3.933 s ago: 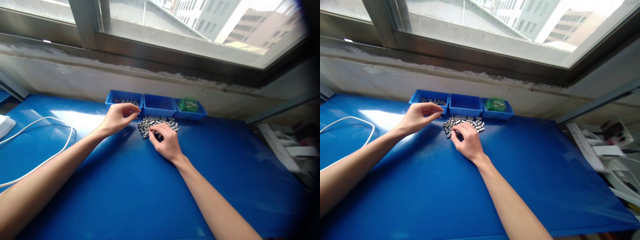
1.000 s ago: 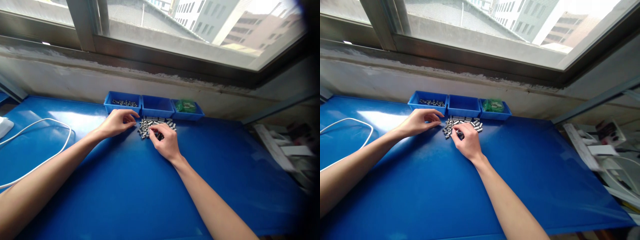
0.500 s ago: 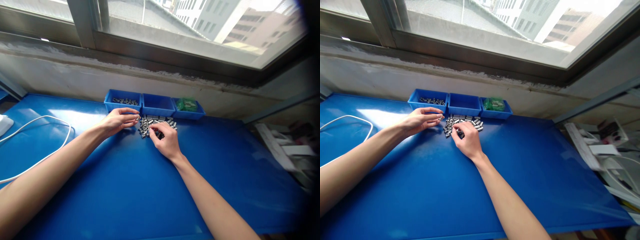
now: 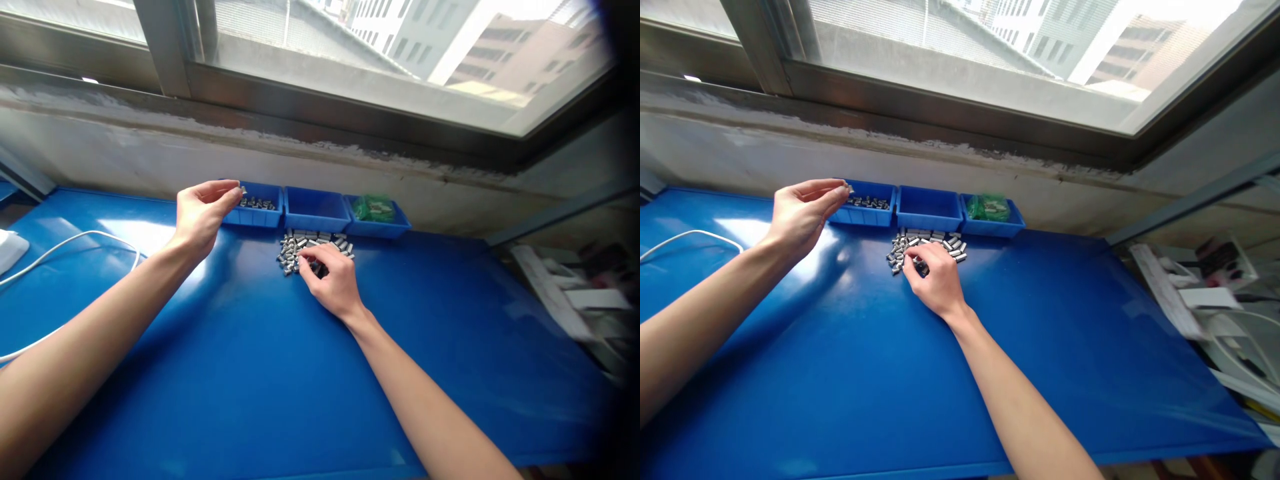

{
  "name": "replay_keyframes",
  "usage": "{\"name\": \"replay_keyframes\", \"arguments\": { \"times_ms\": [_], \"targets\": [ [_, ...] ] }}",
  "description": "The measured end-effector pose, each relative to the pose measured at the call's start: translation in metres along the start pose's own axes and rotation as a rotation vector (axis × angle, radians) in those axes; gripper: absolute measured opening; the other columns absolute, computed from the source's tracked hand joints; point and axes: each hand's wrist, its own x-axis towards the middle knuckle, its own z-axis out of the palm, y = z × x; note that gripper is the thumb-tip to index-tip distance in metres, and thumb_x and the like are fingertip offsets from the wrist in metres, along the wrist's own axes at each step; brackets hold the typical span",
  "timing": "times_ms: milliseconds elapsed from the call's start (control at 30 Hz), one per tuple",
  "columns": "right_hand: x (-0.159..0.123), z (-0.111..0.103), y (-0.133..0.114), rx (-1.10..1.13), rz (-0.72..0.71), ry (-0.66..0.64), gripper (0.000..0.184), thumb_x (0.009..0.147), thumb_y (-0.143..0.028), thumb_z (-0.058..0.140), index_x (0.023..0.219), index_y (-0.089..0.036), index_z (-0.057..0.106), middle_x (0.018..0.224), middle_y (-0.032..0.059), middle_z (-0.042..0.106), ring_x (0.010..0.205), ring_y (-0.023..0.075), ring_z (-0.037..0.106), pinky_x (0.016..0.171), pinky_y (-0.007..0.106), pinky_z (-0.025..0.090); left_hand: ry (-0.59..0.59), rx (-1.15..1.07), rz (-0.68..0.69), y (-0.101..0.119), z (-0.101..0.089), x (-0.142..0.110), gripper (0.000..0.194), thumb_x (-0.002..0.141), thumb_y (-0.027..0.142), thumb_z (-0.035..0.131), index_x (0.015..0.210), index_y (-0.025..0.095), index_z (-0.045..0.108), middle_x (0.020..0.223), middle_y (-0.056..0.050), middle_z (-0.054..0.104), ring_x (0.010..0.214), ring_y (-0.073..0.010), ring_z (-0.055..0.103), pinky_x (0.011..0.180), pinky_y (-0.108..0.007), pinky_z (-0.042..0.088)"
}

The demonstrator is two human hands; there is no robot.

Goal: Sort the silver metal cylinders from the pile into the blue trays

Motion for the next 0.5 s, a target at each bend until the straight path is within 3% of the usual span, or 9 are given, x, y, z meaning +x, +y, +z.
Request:
{"name": "replay_keyframes", "arguments": {
  "times_ms": [100, 167, 267, 367, 500],
  "targets": [
    [0.000, 0.000, 0.000, -0.003, -0.007, 0.001, 0.007, 0.090, -0.018, 0.067, 0.088, -0.021, 0.073, 0.087, 0.0035, 0.076, 0.083, 0.0206, 0.069, 0.082, 0.036, 0.056, -0.005, 0.109, 0.072, 0.003, 0.003, -0.006, 0.032, 0.077, 0.038, 0.081, 0.102, 0.019, 0.078, 0.102, -0.007, 0.079, 0.102, -0.0242, 0.073, 0.096, -0.035, 0.060],
    [0.000, 0.001, 0.000, -0.010, -0.010, 0.003, 0.007, 0.089, -0.018, 0.067, 0.089, -0.021, 0.073, 0.087, 0.0038, 0.076, 0.084, 0.0207, 0.069, 0.083, 0.036, 0.056, -0.087, 0.192, 0.112, 0.007, 0.006, -0.011, 0.030, 0.080, 0.037, 0.077, 0.103, 0.018, 0.079, 0.100, -0.007, 0.079, 0.095, -0.0230, 0.075, 0.091, -0.034, 0.061],
    [0.000, 0.001, 0.001, -0.016, 0.000, 0.011, 0.007, 0.090, -0.018, 0.067, 0.089, -0.021, 0.073, 0.088, 0.0041, 0.077, 0.086, 0.0211, 0.070, 0.084, 0.036, 0.056, -0.361, 0.345, 0.177, 0.012, 0.012, -0.018, 0.026, 0.083, 0.034, 0.073, 0.101, 0.016, 0.079, 0.094, -0.007, 0.079, 0.085, -0.0209, 0.075, 0.078, -0.030, 0.062],
    [0.000, 0.001, 0.001, -0.016, 0.014, 0.022, 0.007, 0.089, -0.018, 0.067, 0.089, -0.021, 0.074, 0.090, 0.0043, 0.077, 0.086, 0.0211, 0.070, 0.084, 0.036, 0.057, -0.648, 0.540, 0.332, 0.012, 0.014, -0.023, 0.023, 0.085, 0.030, 0.070, 0.098, 0.015, 0.080, 0.097, -0.008, 0.079, 0.084, -0.0196, 0.074, 0.073, -0.027, 0.058],
    [0.000, 0.001, 0.002, -0.019, 0.011, 0.021, 0.007, 0.089, -0.018, 0.067, 0.090, -0.021, 0.074, 0.090, 0.0045, 0.077, 0.087, 0.0214, 0.071, 0.085, 0.036, 0.057, -0.866, 0.664, 0.475, 0.006, 0.012, -0.026, 0.025, 0.085, 0.026, 0.069, 0.105, 0.016, 0.080, 0.106, -0.009, 0.076, 0.090, -0.0194, 0.072, 0.080, -0.027, 0.056]
  ]
}}
